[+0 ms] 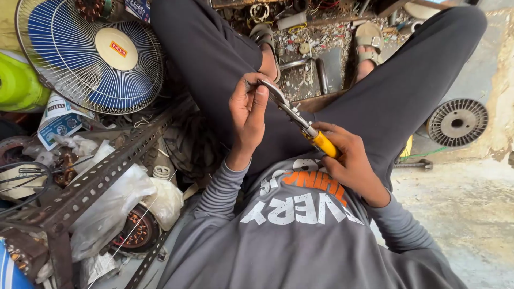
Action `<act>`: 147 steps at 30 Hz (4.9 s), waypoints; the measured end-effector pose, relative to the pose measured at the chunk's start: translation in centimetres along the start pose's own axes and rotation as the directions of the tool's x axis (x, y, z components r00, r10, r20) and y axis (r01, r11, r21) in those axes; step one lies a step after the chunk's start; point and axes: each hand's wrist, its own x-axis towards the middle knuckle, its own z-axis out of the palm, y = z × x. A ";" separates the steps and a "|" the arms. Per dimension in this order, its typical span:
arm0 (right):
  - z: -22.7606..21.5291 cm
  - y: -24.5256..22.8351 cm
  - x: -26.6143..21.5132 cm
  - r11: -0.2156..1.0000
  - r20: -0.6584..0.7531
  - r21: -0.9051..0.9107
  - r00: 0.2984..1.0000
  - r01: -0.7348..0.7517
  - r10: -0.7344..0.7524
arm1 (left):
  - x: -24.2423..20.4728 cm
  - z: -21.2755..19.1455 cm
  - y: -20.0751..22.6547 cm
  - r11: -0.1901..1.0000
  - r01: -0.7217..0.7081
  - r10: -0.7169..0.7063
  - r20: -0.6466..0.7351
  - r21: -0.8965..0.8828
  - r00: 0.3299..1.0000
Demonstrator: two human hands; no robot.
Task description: Repairing a pair of tin snips using a screwdriver at a workbench.
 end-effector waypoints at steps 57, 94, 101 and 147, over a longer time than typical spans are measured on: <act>2.3 2.4 0.5 0.986 0.166 0.163 0.984 0.036 -0.064 | -0.5 -1.9 -1.9 0.986 0.041 -0.047 -0.037 -0.162 0.998; 2.9 1.3 1.7 0.983 0.014 0.015 0.983 0.181 -0.181 | -1.7 1.7 -2.0 0.973 0.120 -0.121 0.007 -0.199 0.993; 4.5 2.4 1.0 0.925 -0.099 -0.288 0.953 0.246 -0.285 | -1.8 2.4 -1.9 0.907 0.162 -0.131 0.104 -0.389 0.986; 4.9 4.2 0.9 0.924 -0.017 0.374 0.997 0.078 -0.077 | -2.9 2.3 -3.1 0.889 0.139 -0.129 0.054 -0.435 0.990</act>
